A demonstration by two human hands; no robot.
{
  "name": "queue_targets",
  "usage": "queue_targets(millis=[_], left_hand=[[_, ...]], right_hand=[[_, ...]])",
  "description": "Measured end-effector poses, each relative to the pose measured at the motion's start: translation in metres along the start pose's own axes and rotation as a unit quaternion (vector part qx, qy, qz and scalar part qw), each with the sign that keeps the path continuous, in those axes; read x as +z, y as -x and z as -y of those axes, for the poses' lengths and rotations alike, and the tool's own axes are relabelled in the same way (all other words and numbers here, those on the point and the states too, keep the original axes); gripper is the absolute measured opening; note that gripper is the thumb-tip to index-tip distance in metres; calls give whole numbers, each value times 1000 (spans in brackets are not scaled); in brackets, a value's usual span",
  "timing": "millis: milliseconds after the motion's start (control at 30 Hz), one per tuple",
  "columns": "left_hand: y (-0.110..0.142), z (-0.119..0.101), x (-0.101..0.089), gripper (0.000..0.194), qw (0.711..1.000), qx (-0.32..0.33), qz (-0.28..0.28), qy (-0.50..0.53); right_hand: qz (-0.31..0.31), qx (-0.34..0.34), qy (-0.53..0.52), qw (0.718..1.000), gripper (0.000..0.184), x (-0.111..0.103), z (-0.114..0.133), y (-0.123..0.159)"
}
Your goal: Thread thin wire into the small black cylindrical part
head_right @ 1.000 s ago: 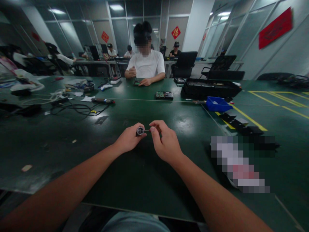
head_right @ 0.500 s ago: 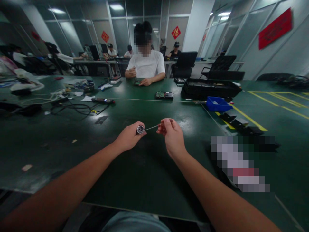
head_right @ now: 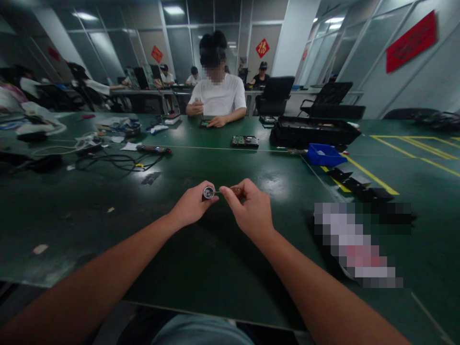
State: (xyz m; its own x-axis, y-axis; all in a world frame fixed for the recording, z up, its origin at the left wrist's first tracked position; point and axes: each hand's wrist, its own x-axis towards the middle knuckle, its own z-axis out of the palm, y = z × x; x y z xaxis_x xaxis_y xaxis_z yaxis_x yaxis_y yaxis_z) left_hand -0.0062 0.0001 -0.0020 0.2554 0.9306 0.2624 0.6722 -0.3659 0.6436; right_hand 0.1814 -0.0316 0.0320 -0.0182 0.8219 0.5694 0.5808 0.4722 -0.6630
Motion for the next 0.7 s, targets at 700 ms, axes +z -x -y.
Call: queue_targets(millis=[700], left_hand=[[-1,2,0,16,1000,-10,-4,-21]], right_hand=[[55,48,-190,979,20,7,-7,2]])
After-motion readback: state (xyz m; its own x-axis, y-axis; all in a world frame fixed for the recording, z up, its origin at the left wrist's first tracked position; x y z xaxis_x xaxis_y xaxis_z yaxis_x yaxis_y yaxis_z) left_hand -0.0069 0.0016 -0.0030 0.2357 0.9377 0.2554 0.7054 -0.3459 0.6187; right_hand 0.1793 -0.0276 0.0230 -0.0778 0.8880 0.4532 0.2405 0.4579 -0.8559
